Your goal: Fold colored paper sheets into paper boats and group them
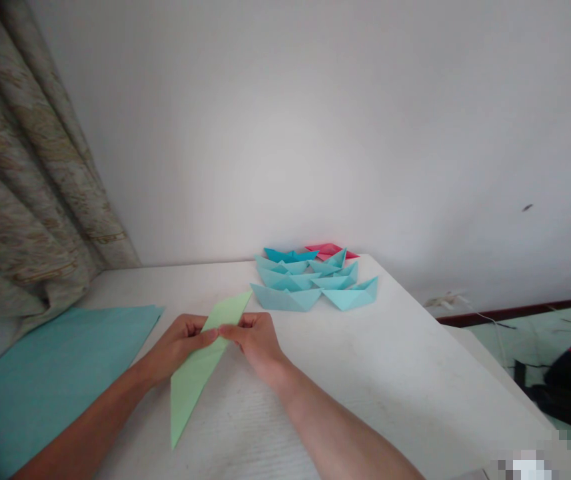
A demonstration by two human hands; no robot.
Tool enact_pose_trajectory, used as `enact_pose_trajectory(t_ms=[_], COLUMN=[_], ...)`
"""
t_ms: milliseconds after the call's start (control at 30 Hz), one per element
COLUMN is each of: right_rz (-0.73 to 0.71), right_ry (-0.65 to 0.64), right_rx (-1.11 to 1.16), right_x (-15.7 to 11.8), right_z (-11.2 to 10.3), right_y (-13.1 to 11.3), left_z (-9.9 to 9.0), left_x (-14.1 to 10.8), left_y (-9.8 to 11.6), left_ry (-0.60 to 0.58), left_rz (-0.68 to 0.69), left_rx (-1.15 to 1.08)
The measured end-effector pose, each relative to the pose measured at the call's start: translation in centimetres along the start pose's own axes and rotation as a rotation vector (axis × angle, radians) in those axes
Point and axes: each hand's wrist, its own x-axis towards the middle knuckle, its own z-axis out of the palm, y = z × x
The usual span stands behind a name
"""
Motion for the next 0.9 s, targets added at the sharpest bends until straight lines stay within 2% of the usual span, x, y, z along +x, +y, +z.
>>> enact_pose_trajectory(t_ms=[267,467,700,900], right_rz=[0.045,0.041,0.026,0.006], right_ry=[-0.012,0.072,0.030,0.088], right_rx=[0.105,0.056,0.088,0.102], right_x=[-0.2,-0.3,-0.3,-0.1], right_z=[0.2,0.2,0.3,0.1], right_y=[-0.3,-0.1,0.1,-0.1], left_z=[0.5,0.6,1.1,1.3], left_x=[-0.1,-0.1,0.1,-0.2], left_y=[0.0,-0.6,-0.9,-0.2], left_ry=[-0.091,-0.155,-0.085,-0.083], left_rz=[-0.028,-0.065,-0.092,-0.105], left_rx=[0.008,0.093,0.072,0.018])
